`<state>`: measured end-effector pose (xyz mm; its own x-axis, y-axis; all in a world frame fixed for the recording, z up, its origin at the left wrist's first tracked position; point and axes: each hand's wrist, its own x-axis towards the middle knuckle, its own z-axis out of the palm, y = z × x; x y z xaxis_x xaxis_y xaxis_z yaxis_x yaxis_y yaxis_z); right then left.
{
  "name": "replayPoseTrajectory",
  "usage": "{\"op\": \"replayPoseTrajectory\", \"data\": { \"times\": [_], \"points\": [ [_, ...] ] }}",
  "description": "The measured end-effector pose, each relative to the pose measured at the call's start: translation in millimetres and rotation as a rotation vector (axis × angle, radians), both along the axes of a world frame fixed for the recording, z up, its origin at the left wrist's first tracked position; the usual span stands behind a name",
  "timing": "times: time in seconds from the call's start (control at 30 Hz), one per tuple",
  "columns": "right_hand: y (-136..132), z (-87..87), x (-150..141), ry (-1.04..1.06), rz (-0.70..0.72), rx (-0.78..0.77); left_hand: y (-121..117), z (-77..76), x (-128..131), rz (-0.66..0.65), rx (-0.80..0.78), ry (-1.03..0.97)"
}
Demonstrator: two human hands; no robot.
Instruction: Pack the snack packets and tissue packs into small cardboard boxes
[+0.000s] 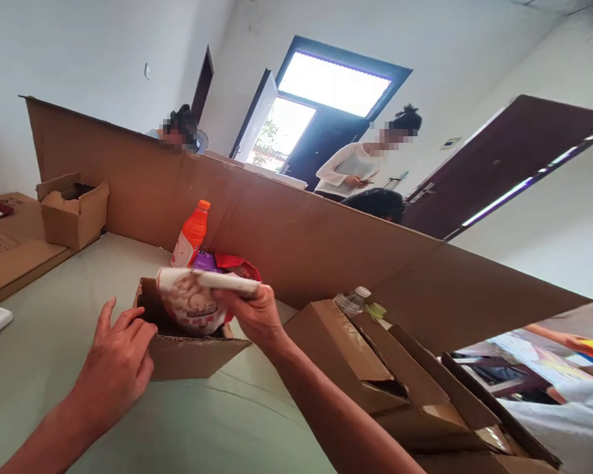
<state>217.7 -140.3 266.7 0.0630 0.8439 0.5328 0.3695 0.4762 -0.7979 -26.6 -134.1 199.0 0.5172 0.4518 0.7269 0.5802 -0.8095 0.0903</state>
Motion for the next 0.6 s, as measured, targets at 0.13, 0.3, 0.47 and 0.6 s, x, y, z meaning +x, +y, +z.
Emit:
{"op": "replayPoseTrajectory", "data": {
  "times": [0.13, 0.3, 0.47, 0.6],
  "points": [
    [5.0, 1.9, -7.6, -0.431, 0.161, -0.241, 3.8, -6.7, -3.8, -0.081, -0.023, -0.051],
    [24.7, 20.1, -21.1, -0.835, 0.134, -0.427, 12.3, -9.6, -5.3, -0.164, -0.043, -0.069],
    [38.4, 15.7, -13.9, -0.774, 0.086, -0.356, 13.4, -9.0, -9.1, -0.163, -0.066, -0.095],
    [34.7, -10.6, -9.6, -0.352, 0.008, -0.163, 12.8, -7.2, -8.5, -0.174, -0.054, -0.088]
  ]
}}
